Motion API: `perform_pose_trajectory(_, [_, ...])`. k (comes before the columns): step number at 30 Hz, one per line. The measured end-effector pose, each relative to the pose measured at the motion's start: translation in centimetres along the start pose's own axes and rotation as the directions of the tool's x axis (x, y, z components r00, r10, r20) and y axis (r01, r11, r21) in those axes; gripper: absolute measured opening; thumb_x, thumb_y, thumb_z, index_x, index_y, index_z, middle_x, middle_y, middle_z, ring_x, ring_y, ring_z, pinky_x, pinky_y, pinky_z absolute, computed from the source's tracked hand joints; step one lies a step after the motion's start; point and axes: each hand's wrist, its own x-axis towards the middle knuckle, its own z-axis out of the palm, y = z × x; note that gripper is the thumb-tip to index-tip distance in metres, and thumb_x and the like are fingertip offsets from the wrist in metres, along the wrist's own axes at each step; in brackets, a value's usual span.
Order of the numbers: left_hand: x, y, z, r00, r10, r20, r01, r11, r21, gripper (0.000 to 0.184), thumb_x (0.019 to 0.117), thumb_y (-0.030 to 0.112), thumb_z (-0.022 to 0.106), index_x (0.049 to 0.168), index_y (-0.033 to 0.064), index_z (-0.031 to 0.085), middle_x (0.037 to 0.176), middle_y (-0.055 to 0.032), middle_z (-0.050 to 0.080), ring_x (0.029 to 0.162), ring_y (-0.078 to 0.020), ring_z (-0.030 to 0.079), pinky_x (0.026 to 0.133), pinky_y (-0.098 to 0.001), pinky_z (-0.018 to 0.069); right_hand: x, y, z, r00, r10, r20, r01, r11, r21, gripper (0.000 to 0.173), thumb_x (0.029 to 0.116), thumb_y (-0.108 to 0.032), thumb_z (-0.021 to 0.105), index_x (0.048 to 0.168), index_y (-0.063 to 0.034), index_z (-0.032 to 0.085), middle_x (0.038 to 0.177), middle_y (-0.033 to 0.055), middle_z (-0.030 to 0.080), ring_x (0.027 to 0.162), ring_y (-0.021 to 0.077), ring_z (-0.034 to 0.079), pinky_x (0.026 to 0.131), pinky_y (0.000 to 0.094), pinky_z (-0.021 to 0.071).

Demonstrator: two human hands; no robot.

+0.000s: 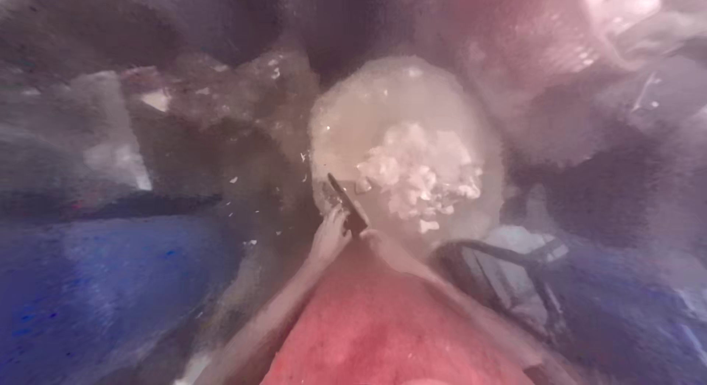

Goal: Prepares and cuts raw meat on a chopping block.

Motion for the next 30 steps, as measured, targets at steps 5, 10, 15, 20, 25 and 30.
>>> perform_pose_trajectory(5, [1.8, 0.4, -1.7, 0.988, 0.041, 0.147, -0.077, 0.967, 0.245, 0.033, 0.0978, 0.034, 0.059, 0.123, 0.0149, 0.068, 0.127, -0.0116, 0.067, 0.12, -0.0333, 0.063, 0.095, -0.0564, 0.0538, 2.9, -3.0, -1.9, 0.984, 0.101, -0.149, -0.077, 0.985, 0.155, 0.046, 0.1039, -0.014, 0.047, 0.15, -0.0165, 0.044, 0.104, 0.0094, 0.064, 0.06, 0.0154, 0.057, 0.05, 0.0336, 0.0519])
perform_pose_trajectory(10, [-1.3, -2.1, -5.1, 0.973, -0.228, 0.027, 0.229, 0.973, -0.019, 0.037, 0.0983, 0.029, 0.063, 0.132, 0.0132, 0.061, 0.123, -0.0115, 0.069, 0.111, -0.0288, 0.068, 0.095, -0.0538, 0.0545, -0.2, -6.3, 0.0, 0.947, -0.255, -0.196, 0.209, 0.951, -0.229, 0.039, 0.102, -0.003, 0.042, 0.138, 0.0068, 0.054, 0.137, 0.0203, 0.059, 0.122, 0.0177, 0.06, 0.106, 0.0311, 0.0485])
perform_pose_trajectory(15, [-2.8, -6.6, -2.6, 0.946, -0.325, 0.021, 0.305, 0.863, -0.403, 0.047, 0.0977, 0.042, 0.068, 0.13, 0.0087, 0.058, 0.105, -0.0108, 0.07, 0.092, -0.0209, 0.069, 0.085, -0.0443, 0.0579, -1.4, -1.5, -3.1, 0.994, -0.08, -0.075, 0.032, 0.864, -0.502, 0.039, 0.1068, -0.011, 0.043, 0.143, -0.0175, 0.059, 0.136, 0.0042, 0.065, 0.119, 0.015, 0.065, 0.105, 0.0382, 0.0525])
perform_pose_trajectory(20, [-3.8, -6.1, -1.1, 0.943, -0.328, 0.055, 0.307, 0.794, -0.524, 0.051, 0.0951, 0.051, 0.069, 0.122, 0.008, 0.062, 0.095, -0.0067, 0.068, 0.08, -0.0149, 0.064, 0.074, -0.0372, 0.0557, -2.8, -7.0, -0.2, 0.968, -0.251, 0.012, 0.238, 0.899, -0.368, 0.034, 0.1048, -0.007, 0.045, 0.132, -0.002, 0.066, 0.133, 0.0144, 0.066, 0.121, 0.0182, 0.064, 0.107, 0.0341, 0.0489])
perform_pose_trajectory(25, [-3.9, -6.1, -0.6, 0.943, -0.312, 0.116, 0.324, 0.777, -0.54, 0.044, 0.0985, 0.041, 0.066, 0.126, 0.0068, 0.06, 0.096, -0.0087, 0.069, 0.083, -0.0169, 0.067, 0.078, -0.0384, 0.0569, -0.4, -1.8, -3.6, 0.987, -0.091, 0.134, 0.148, 0.838, -0.525, 0.04, 0.1056, -0.01, 0.045, 0.14, -0.0195, 0.061, 0.137, 0.0049, 0.065, 0.125, 0.0175, 0.063, 0.109, 0.0412, 0.0493])
perform_pose_trajectory(30, [-4.6, -5.9, -0.1, 0.946, -0.312, 0.088, 0.294, 0.714, -0.635, 0.046, 0.0989, 0.045, 0.065, 0.121, 0.0056, 0.062, 0.095, -0.0061, 0.07, 0.083, -0.0123, 0.067, 0.078, -0.0337, 0.0572, -1.8, -5.2, -0.4, 0.953, -0.28, 0.111, 0.3, 0.843, -0.446, 0.035, 0.1005, -0.004, 0.051, 0.126, -0.0123, 0.072, 0.126, 0.0098, 0.07, 0.118, 0.0208, 0.065, 0.105, 0.0389, 0.0512])
